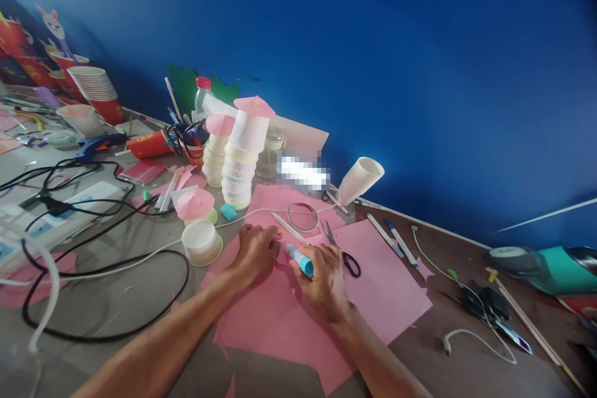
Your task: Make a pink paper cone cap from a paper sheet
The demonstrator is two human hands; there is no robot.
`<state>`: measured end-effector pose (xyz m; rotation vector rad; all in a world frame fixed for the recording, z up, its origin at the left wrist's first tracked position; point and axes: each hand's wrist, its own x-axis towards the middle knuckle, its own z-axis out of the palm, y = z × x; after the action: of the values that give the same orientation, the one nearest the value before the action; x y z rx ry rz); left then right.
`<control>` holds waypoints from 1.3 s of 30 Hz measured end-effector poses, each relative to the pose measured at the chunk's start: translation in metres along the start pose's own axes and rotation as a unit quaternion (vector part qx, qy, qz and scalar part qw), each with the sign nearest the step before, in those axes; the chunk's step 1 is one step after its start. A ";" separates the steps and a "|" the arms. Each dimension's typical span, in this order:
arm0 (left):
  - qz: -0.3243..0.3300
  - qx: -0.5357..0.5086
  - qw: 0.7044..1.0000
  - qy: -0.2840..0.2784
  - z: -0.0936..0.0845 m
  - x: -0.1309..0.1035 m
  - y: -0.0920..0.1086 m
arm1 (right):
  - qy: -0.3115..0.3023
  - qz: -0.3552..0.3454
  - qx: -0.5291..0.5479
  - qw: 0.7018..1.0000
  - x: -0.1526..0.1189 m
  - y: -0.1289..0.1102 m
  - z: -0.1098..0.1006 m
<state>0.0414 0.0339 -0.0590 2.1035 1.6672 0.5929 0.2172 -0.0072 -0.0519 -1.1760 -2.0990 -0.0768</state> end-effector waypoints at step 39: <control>-0.024 -0.219 0.969 0.108 0.004 -0.001 0.003 | 0.108 0.028 0.044 0.993 -0.007 0.011 -0.012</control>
<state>0.0459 0.0322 -0.0605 1.7251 1.5156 1.0960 0.2341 -0.0100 -0.0505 -1.1201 -1.8616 -0.0813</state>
